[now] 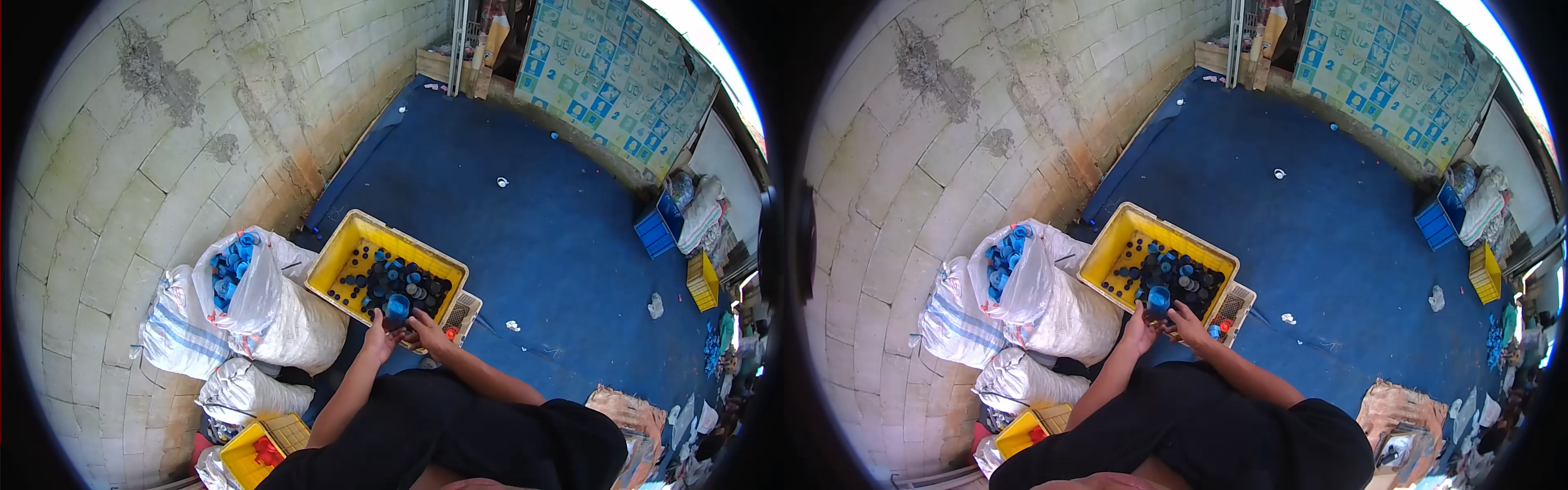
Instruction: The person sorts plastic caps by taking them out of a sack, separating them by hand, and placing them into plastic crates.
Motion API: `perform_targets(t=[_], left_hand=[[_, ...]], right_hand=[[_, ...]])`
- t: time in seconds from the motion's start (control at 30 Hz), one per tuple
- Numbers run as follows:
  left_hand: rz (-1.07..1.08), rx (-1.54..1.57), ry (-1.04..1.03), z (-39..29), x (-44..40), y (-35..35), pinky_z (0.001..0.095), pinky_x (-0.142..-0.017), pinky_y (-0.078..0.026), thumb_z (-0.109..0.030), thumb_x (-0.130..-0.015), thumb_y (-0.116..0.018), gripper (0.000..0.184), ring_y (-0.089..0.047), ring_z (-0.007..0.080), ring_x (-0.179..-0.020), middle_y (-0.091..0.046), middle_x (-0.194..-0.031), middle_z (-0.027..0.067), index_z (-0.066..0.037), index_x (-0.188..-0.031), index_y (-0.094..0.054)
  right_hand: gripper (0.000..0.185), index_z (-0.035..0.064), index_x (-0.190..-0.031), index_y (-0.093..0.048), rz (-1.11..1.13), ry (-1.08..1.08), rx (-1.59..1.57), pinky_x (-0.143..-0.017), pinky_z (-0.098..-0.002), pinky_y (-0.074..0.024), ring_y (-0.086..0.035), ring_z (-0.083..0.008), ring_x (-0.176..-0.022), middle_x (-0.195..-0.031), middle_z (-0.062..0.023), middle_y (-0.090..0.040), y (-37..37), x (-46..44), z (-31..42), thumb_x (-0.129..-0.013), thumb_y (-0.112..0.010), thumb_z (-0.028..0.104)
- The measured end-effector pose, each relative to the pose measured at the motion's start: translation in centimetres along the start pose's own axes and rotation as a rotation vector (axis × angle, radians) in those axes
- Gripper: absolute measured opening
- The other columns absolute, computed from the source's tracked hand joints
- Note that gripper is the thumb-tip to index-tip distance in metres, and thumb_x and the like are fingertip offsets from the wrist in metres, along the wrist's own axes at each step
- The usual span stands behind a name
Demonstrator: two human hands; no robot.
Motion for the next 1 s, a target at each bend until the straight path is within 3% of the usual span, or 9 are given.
perform_targets(t=[0.07, 0.1, 0.13, 0.2, 0.23, 0.3, 0.43, 0.67, 1.0], left_hand=[[-0.054, 0.020, -0.180, -2.2, 1.5, -2.5, 0.0350, -0.073, -0.051, -0.062, -0.096, -0.040, 0.071, -0.059, 0.0198, -0.091, -0.057, -0.115, 0.0089, -0.004, -0.137, -0.044], [-0.048, -0.039, -0.232, -2.8, 1.2, -2.1, 0.0331, -0.074, -0.047, -0.062, -0.097, -0.039, 0.075, -0.057, 0.0192, -0.096, -0.053, -0.122, 0.0085, -0.006, -0.147, -0.032], [-0.098, -0.038, -0.279, -3.4, 1.4, -2.1, 0.0332, -0.073, -0.047, -0.057, -0.098, -0.041, 0.069, -0.058, 0.0194, -0.094, -0.053, -0.121, 0.0082, -0.007, -0.145, -0.035], [-0.102, -0.047, -0.322, -3.9, 1.8, -1.6, 0.0339, -0.074, -0.046, -0.053, -0.099, -0.043, 0.058, -0.058, 0.0184, -0.092, -0.057, -0.115, 0.0054, -0.010, -0.137, -0.044], [-0.108, -0.037, -0.324, -3.9, 1.9, -1.1, 0.0339, -0.074, -0.046, -0.053, -0.099, -0.043, 0.058, -0.058, 0.0184, -0.092, -0.057, -0.115, 0.0054, -0.010, -0.137, -0.044], [-0.076, 0.004, -0.236, -3.3, 2.3, 0.1, 0.0330, -0.074, -0.044, -0.048, -0.099, -0.046, 0.043, -0.059, 0.0166, -0.090, -0.060, -0.107, 0.0012, -0.014, -0.124, -0.053], [-0.162, -0.006, -0.196, -0.5, 2.8, 2.5, 0.0339, -0.075, -0.042, -0.044, -0.097, -0.050, 0.033, -0.059, 0.0173, -0.090, -0.063, -0.101, -0.0011, -0.016, -0.114, -0.057], [-0.136, -0.054, -0.118, 2.2, 3.9, 5.5, 0.0333, -0.072, -0.044, -0.038, -0.098, -0.051, 0.030, -0.060, 0.0170, -0.090, -0.063, -0.105, 0.0005, -0.015, -0.115, -0.057], [-0.170, -0.044, -0.266, -5.7, 8.4, 14.6, 0.0301, -0.073, -0.045, -0.036, -0.097, -0.053, 0.028, -0.060, 0.0139, -0.089, -0.061, -0.105, 0.0004, -0.014, -0.114, -0.057]], right_hand=[[0.064, 0.0092, -0.152, -0.021, -0.073, 0.277, -0.184, -0.066, -0.0336, -0.0546, -0.063, -0.0256, -0.099, -0.145, -0.0166, -0.040, 0.1, 1.0, 1.4, -0.100, -0.052, 0.030], [0.071, 0.0115, -0.155, -0.010, -0.055, 0.275, -0.166, -0.068, -0.0335, -0.0543, -0.061, -0.0270, -0.104, -0.152, -0.0183, -0.030, 0.9, 0.8, 1.6, -0.100, -0.052, 0.029], [0.071, 0.0115, -0.155, -0.010, -0.051, 0.266, -0.162, -0.068, -0.0335, -0.0543, -0.061, -0.0270, -0.104, -0.152, -0.0183, -0.030, 1.5, 0.6, 1.3, -0.100, -0.052, 0.029], [0.069, 0.0110, -0.154, -0.014, -0.065, 0.194, -0.052, -0.070, -0.0334, -0.0541, -0.060, -0.0271, -0.106, -0.150, -0.0187, -0.033, 2.7, 0.1, 1.0, -0.100, -0.052, 0.028], [0.066, 0.0101, -0.153, -0.019, -0.080, 0.168, -0.035, -0.070, -0.0340, -0.0540, -0.060, -0.0256, -0.103, -0.142, -0.0179, -0.041, 3.0, 0.3, 0.7, -0.099, -0.053, 0.028], [0.063, 0.0093, -0.151, -0.023, -0.059, 0.138, -0.001, -0.070, -0.0339, -0.0538, -0.060, -0.0247, -0.101, -0.137, -0.0167, -0.045, 3.6, 0.3, -0.1, -0.099, -0.054, 0.027], [0.054, 0.0073, -0.145, -0.035, -0.046, 0.052, 0.081, -0.070, -0.0332, -0.0530, -0.060, -0.0223, -0.096, -0.123, -0.0135, -0.053, 3.3, 0.2, -0.5, -0.098, -0.055, 0.024], [0.050, 0.0066, -0.139, -0.043, 0.063, 0.059, 0.227, -0.068, -0.0306, -0.0501, -0.060, -0.0179, -0.092, -0.112, -0.0086, -0.060, -0.5, -1.5, 0.0, -0.096, -0.058, 0.026], [0.039, 0.0088, -0.131, -0.051, 0.165, 0.057, 0.350, -0.062, -0.0290, -0.0507, -0.062, -0.0161, -0.083, -0.103, -0.0056, -0.061, -12.3, -6.0, -1.6, -0.095, -0.059, 0.023]])
Point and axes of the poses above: each hand's wrist, its own x-axis away from the middle knuckle, its own y-axis out of the back of the hand, z = x × y, the point moved 1 cm from there along -x, towards the middle knuckle
